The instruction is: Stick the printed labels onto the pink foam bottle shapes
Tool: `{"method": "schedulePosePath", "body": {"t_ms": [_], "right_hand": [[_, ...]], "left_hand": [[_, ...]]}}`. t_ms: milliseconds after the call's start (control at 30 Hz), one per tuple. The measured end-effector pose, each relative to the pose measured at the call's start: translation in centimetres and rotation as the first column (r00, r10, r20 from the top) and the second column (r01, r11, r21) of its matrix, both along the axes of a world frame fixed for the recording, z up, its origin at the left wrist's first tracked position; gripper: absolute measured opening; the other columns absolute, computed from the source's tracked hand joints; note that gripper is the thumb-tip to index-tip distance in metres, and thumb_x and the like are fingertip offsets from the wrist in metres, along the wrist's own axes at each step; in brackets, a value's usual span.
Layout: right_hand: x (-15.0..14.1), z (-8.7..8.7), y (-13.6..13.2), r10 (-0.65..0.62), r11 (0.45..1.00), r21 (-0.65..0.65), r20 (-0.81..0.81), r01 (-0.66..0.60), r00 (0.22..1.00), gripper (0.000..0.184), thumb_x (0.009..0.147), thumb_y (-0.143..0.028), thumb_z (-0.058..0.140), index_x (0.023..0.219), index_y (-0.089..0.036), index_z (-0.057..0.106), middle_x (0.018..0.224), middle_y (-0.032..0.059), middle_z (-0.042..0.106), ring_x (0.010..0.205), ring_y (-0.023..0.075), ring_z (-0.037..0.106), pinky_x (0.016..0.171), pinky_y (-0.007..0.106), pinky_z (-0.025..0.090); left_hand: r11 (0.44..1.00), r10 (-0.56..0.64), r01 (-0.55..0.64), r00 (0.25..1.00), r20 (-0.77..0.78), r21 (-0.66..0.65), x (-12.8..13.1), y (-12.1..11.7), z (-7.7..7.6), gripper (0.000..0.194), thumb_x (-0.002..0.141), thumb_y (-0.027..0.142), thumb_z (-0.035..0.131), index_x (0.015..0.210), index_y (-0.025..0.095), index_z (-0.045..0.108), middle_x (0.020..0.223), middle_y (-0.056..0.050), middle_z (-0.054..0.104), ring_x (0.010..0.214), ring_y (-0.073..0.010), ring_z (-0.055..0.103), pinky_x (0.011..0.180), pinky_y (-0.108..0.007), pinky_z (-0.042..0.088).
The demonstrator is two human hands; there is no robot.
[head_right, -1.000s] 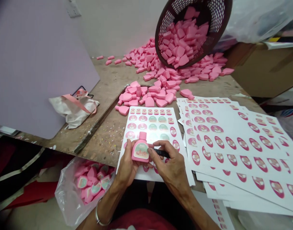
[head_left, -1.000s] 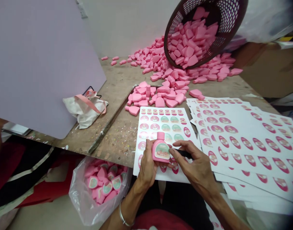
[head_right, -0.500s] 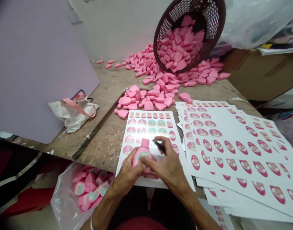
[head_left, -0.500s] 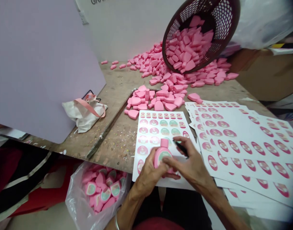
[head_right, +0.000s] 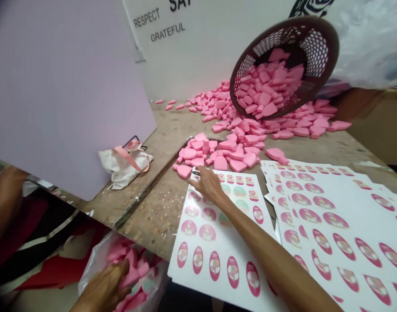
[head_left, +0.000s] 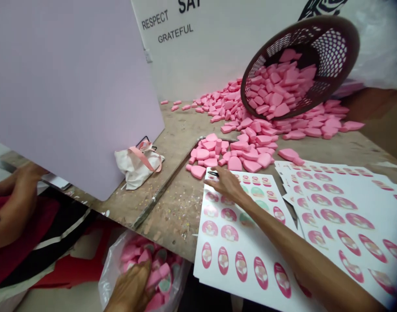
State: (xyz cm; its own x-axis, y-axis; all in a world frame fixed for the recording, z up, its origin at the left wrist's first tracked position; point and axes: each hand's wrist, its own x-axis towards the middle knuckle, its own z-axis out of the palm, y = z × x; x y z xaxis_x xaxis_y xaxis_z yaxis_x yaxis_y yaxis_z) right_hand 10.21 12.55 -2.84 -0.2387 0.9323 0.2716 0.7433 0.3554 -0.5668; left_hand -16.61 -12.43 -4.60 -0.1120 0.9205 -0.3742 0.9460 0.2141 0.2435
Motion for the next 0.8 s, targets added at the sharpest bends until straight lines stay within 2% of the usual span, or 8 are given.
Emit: {"method": "schedulePosePath", "body": {"t_ms": [100, 200, 300, 367, 500, 600, 700, 800], "right_hand": [[-3.6, 0.3, 2.9, 0.007, 1.000, 0.027, 0.018, -0.008, 1.000, 0.029, 0.072, -0.045, 0.068, 0.081, -0.018, 0.062, 0.077, 0.0074, 0.066, 0.086, 0.0271, 0.063, 0.071, 0.034, 0.043], [-5.1, 1.1, 3.4, 0.000, 1.000, 0.020, 0.017, 0.000, 1.000, 0.031, 0.076, -0.047, 0.063, 0.077, -0.016, 0.061, 0.078, 0.0097, 0.066, 0.089, 0.0264, 0.063, 0.073, 0.034, 0.042], [-5.0, 1.8, 0.8, 0.019, 1.000, -0.019, 0.017, -0.018, 1.000, 0.036, 0.075, -0.048, 0.061, 0.089, -0.015, 0.063, 0.084, 0.0096, 0.067, 0.086, 0.0241, 0.064, 0.071, 0.032, 0.044], [-4.4, 2.1, -2.7, 0.046, 0.997, -0.068, -0.006, -0.046, 0.999, 0.040, 0.073, -0.048, 0.064, 0.098, -0.017, 0.063, 0.089, 0.0072, 0.069, 0.083, 0.0216, 0.065, 0.068, 0.030, 0.046], [-1.8, 2.2, -10.1, 0.111, 0.942, -0.268, -0.324, -0.204, 0.939, 0.032, 0.077, -0.040, 0.063, 0.103, -0.021, 0.061, 0.096, 0.0040, 0.069, 0.083, 0.0182, 0.065, 0.069, 0.029, 0.050], [2.2, 1.4, -12.6, 0.025, 0.929, -0.327, -0.418, -0.176, 0.908, 0.034, 0.085, -0.044, 0.055, 0.109, -0.021, 0.056, 0.097, 0.0043, 0.068, 0.083, 0.0172, 0.065, 0.069, 0.029, 0.050], [7.2, -0.2, -12.4, -0.219, 0.951, -0.258, -0.190, 0.167, 0.957, 0.034, 0.089, -0.048, 0.045, 0.107, -0.020, 0.054, 0.080, 0.0029, 0.066, 0.064, 0.0173, 0.061, 0.059, 0.031, 0.044], [10.4, -1.8, -11.6, -0.228, 0.970, -0.091, -0.002, 0.227, 0.974, 0.024, 0.089, -0.043, 0.047, 0.090, -0.021, 0.058, 0.077, 0.0030, 0.066, 0.069, 0.0194, 0.061, 0.065, 0.033, 0.042]], "left_hand": [[1.000, 0.027, -0.026, 0.993, -0.113, 0.005, -0.5, 1.4, 1.1, 0.042, 0.068, 0.030, 0.056, 0.107, 0.016, 0.066, 0.110, -0.015, 0.067, 0.108, -0.0353, 0.059, 0.094, -0.045, 0.042], [0.989, 0.079, -0.108, 0.965, 0.251, 0.103, 1.6, 3.6, 3.8, 0.031, 0.083, 0.042, 0.048, 0.091, 0.019, 0.067, 0.092, -0.010, 0.069, 0.089, -0.0283, 0.063, 0.083, -0.039, 0.047], [0.920, 0.149, -0.367, 0.656, 0.740, 0.140, 5.4, 6.7, 4.9, 0.037, 0.088, 0.051, 0.044, 0.090, 0.019, 0.063, 0.085, -0.006, 0.066, 0.077, -0.0205, 0.062, 0.071, -0.029, 0.049], [0.851, 0.123, -0.508, 0.438, 0.890, 0.133, 8.2, 8.6, 4.4, 0.039, 0.086, 0.051, 0.050, 0.103, 0.019, 0.061, 0.100, -0.008, 0.066, 0.096, -0.0216, 0.062, 0.080, -0.028, 0.048], [0.766, 0.222, -0.642, 0.302, 0.927, 0.025, 13.0, 10.6, 2.8, 0.044, 0.082, 0.052, 0.059, 0.110, 0.019, 0.061, 0.112, -0.010, 0.064, 0.109, -0.0241, 0.058, 0.090, -0.029, 0.045], [0.791, 0.254, -0.609, 0.232, 0.939, -0.064, 14.9, 10.5, 2.5, 0.045, 0.081, 0.053, 0.059, 0.109, 0.017, 0.058, 0.106, -0.011, 0.065, 0.090, -0.0221, 0.066, 0.076, -0.029, 0.052], [0.881, 0.205, -0.458, 0.146, 0.968, -0.118, 16.1, 10.2, 2.6, 0.043, 0.080, 0.053, 0.059, 0.100, 0.015, 0.057, 0.091, -0.008, 0.067, 0.061, -0.0165, 0.065, 0.054, -0.027, 0.053], [0.937, 0.153, -0.337, 0.159, 0.975, -0.092, 17.8, 10.2, 2.6, 0.041, 0.078, 0.052, 0.062, 0.093, 0.014, 0.059, 0.069, -0.003, 0.063, 0.051, -0.0143, 0.061, 0.048, -0.025, 0.053]]}}
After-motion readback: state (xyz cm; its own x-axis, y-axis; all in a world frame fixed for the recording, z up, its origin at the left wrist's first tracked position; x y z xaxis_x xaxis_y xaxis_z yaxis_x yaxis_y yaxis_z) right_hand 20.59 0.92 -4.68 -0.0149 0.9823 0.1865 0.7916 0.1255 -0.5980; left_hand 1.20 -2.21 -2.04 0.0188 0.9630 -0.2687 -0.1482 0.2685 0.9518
